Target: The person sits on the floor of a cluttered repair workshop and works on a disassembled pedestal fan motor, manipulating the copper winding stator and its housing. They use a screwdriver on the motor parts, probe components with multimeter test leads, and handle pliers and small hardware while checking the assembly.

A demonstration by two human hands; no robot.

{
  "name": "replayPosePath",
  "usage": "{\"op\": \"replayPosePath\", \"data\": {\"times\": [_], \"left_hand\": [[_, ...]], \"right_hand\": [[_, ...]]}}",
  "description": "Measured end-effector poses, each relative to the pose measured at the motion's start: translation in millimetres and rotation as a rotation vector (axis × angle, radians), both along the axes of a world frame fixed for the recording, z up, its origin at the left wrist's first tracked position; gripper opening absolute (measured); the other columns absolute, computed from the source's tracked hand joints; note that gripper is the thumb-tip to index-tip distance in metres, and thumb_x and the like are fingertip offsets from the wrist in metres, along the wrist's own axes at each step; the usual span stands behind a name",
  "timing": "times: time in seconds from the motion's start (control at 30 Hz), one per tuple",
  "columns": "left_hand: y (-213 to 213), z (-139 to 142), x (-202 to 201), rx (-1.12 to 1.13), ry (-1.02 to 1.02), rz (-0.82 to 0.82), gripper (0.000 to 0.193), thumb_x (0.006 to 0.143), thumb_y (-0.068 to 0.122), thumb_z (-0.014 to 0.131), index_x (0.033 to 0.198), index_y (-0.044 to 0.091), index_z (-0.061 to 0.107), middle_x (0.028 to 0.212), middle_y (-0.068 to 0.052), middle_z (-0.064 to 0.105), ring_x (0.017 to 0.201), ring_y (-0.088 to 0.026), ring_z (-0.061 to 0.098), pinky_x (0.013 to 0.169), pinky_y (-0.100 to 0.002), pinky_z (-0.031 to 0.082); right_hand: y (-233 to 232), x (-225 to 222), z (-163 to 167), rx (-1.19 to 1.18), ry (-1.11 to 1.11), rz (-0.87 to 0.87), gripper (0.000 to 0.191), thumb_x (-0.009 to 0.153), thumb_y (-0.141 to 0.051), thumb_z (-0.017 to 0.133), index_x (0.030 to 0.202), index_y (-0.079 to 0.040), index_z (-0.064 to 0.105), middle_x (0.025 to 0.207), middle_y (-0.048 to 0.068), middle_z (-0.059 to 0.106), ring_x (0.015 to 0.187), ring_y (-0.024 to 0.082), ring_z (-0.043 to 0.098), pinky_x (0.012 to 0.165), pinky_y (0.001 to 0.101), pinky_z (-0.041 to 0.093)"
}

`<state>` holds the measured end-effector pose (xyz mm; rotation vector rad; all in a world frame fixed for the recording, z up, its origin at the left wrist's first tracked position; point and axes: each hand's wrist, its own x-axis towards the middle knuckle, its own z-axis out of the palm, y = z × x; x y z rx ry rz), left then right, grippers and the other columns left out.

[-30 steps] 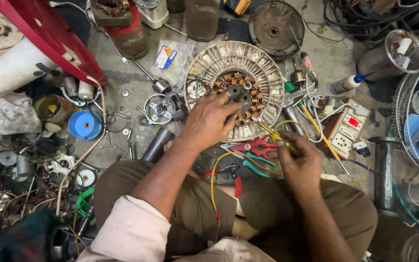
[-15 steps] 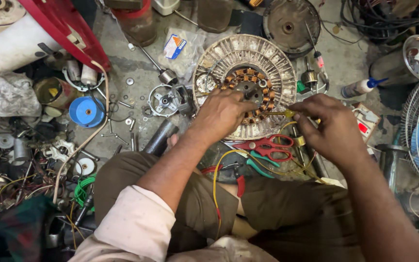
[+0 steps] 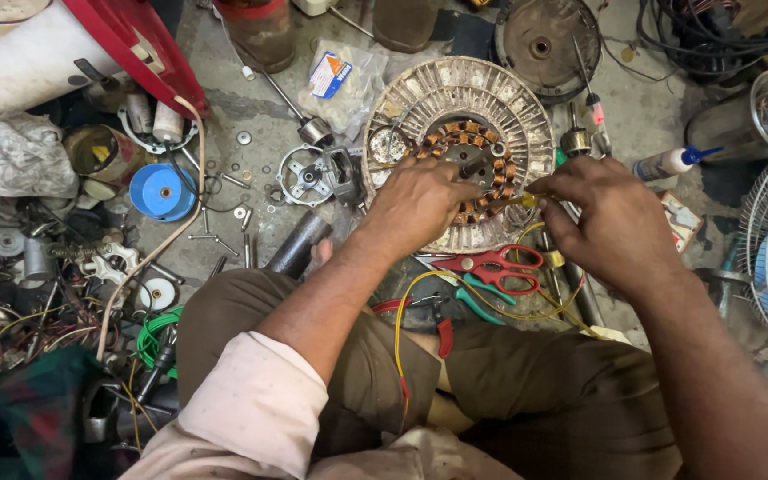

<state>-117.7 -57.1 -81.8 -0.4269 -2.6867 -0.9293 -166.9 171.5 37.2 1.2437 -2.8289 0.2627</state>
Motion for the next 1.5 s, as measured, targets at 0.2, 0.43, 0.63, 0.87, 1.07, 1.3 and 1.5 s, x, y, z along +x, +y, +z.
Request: {"op": "replayPosePath", "data": {"times": [0.2, 0.43, 0.63, 0.87, 1.07, 1.3, 1.5], "left_hand": [[1.2, 1.1, -0.9, -0.022, -0.047, 0.003, 0.029, 0.085, 0.014, 0.070, 0.111, 0.022, 0.079, 0.103, -0.009, 0.072, 0.104, -0.031, 0.068, 0.096, -0.049, 0.049], [1.5, -0.3, -1.6, -0.027, -0.018, -0.006, 0.031, 0.082, 0.013, 0.070, 0.110, 0.022, 0.079, 0.109, -0.010, 0.073, 0.108, -0.031, 0.067, 0.099, -0.049, 0.048], [2.5, -0.1, -2.0, -0.029, -0.059, -0.002, 0.031, 0.085, 0.012, 0.069, 0.113, 0.022, 0.079, 0.110, -0.010, 0.073, 0.107, -0.030, 0.067, 0.101, -0.048, 0.048], [3.2, -1.4, -1.7, -0.031, -0.012, -0.006, 0.030, 0.082, 0.013, 0.071, 0.109, 0.022, 0.080, 0.105, -0.009, 0.073, 0.106, -0.030, 0.067, 0.097, -0.048, 0.049], [3.5, -2.2, -2.6, -0.048, -0.022, -0.004, 0.030, 0.083, 0.013, 0.070, 0.110, 0.023, 0.080, 0.104, -0.009, 0.073, 0.105, -0.029, 0.068, 0.097, -0.048, 0.049], [3.9, -3.0, -2.7, -0.033, 0.011, 0.010, 0.029, 0.083, 0.012, 0.067, 0.107, 0.022, 0.080, 0.104, -0.010, 0.073, 0.104, -0.030, 0.068, 0.096, -0.048, 0.050], [4.4, -2.9, -3.1, -0.033, -0.008, 0.014, 0.031, 0.084, 0.010, 0.065, 0.108, 0.023, 0.080, 0.106, -0.010, 0.073, 0.105, -0.029, 0.068, 0.097, -0.047, 0.050]], "right_hand": [[-2.5, -0.8, 2.3, 0.031, -0.027, -0.006, 0.022, 0.086, -0.017, 0.072, 0.107, -0.013, 0.078, 0.101, 0.009, 0.070, 0.098, 0.032, 0.066, 0.087, 0.0450, 0.053], [0.9, -2.3, -0.3, -0.007, 0.044, 0.006, 0.022, 0.088, -0.018, 0.071, 0.109, -0.013, 0.077, 0.107, 0.009, 0.070, 0.103, 0.032, 0.066, 0.087, 0.0441, 0.054], [0.4, -4.2, -3.6, 0.050, -0.007, -0.007, 0.021, 0.087, -0.019, 0.072, 0.107, -0.015, 0.079, 0.100, 0.009, 0.069, 0.099, 0.032, 0.067, 0.085, 0.0450, 0.054], [5.1, -4.7, -4.2, 0.003, 0.022, -0.011, 0.020, 0.089, -0.018, 0.071, 0.107, -0.012, 0.077, 0.100, 0.009, 0.069, 0.097, 0.032, 0.068, 0.083, 0.0447, 0.055], [4.7, -3.3, -7.9, -0.011, -0.032, -0.024, 0.016, 0.090, -0.019, 0.071, 0.105, -0.015, 0.078, 0.098, 0.008, 0.070, 0.093, 0.032, 0.069, 0.081, 0.0443, 0.056], [7.1, -4.0, -5.4, 0.005, -0.064, -0.062, 0.017, 0.090, -0.019, 0.071, 0.106, -0.016, 0.078, 0.101, 0.008, 0.071, 0.093, 0.031, 0.069, 0.081, 0.0439, 0.055], [4.8, -2.1, -7.4, -0.016, -0.044, -0.035, 0.019, 0.088, -0.018, 0.072, 0.106, -0.015, 0.078, 0.101, 0.009, 0.070, 0.099, 0.032, 0.068, 0.086, 0.0442, 0.054]]}}
